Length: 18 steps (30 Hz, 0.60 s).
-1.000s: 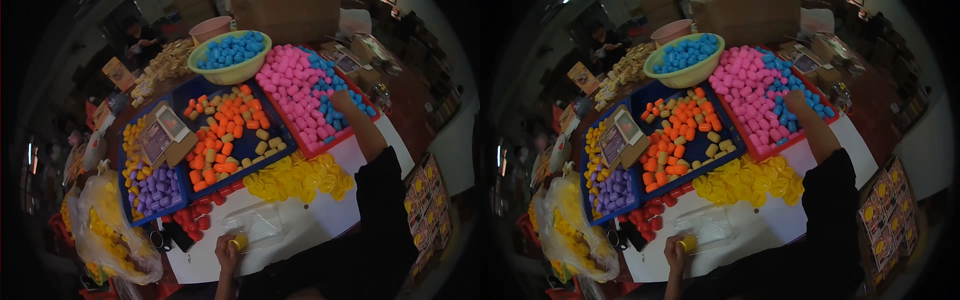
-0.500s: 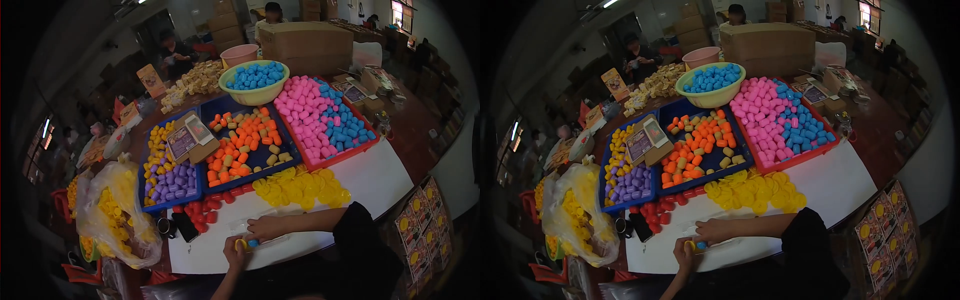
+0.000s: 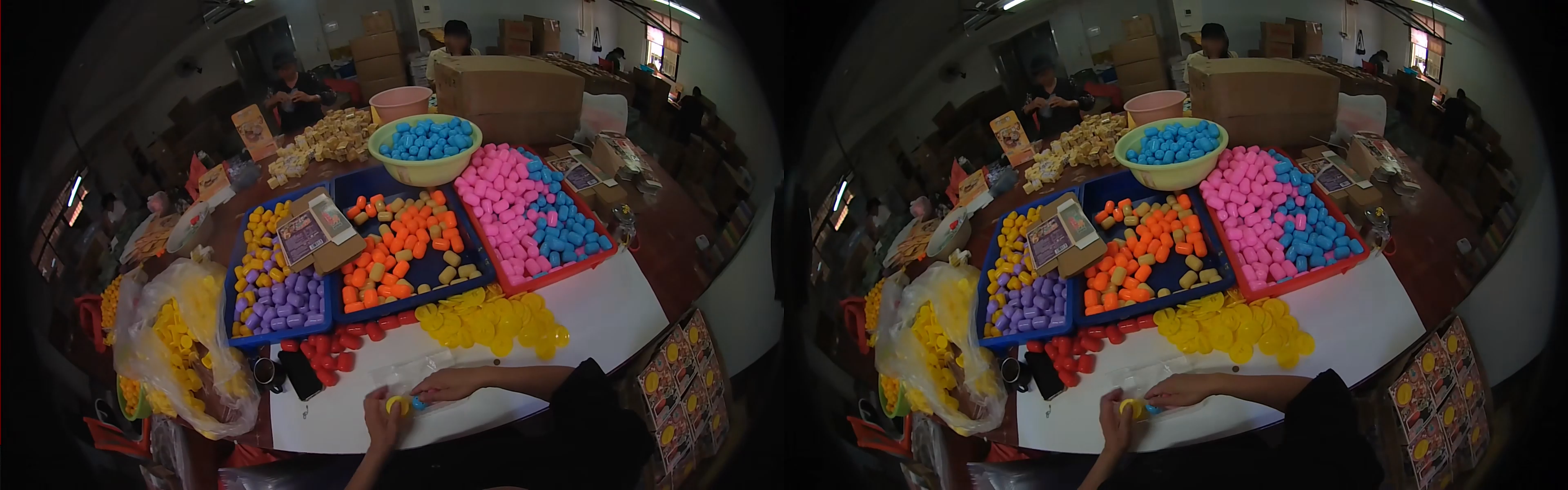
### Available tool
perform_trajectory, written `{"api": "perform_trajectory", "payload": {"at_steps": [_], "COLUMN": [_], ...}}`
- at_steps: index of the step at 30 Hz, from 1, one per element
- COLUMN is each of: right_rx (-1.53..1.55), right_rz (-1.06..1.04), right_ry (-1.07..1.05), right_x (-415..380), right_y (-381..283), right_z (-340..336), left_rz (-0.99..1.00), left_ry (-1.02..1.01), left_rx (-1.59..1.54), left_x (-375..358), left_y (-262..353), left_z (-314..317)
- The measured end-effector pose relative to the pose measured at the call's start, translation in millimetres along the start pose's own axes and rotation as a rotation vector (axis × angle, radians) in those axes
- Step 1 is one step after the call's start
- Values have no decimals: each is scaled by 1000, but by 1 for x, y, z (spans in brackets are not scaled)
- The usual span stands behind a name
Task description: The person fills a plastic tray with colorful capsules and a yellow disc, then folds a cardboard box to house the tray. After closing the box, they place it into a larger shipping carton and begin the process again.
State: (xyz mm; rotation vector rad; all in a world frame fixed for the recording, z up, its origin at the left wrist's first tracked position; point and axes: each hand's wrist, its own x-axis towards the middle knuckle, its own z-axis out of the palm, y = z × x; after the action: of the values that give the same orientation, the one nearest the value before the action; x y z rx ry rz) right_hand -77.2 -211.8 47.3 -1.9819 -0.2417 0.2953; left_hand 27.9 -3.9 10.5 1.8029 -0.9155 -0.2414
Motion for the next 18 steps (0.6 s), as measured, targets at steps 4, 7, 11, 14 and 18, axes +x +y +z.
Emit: {"api": "perform_trajectory", "payload": {"at_steps": [4, 7, 11, 14, 18], "right_rx": [-130, -185, -308, -242, -181], "right_rz": [44, 183, 149, 108, 181], "right_ry": [-68, -154, -39, 9, 34], "right_x": [6, 1, -12, -27, -44], "right_y": [-19, -33, -35, -47, -66], "right_z": [-10, -19, -22, -31, -61], "left_rz": [79, 786, 546, -425, -121], "left_ry": [503, 288, 87, 269, 147], "left_rx": [-815, -1056, -1149, -631, 203], "left_x": [102, 153, 230, 226, 275], "left_y": [91, 170, 108, 26, -70], "left_z": [-103, -259, -299, -190, -165]}}
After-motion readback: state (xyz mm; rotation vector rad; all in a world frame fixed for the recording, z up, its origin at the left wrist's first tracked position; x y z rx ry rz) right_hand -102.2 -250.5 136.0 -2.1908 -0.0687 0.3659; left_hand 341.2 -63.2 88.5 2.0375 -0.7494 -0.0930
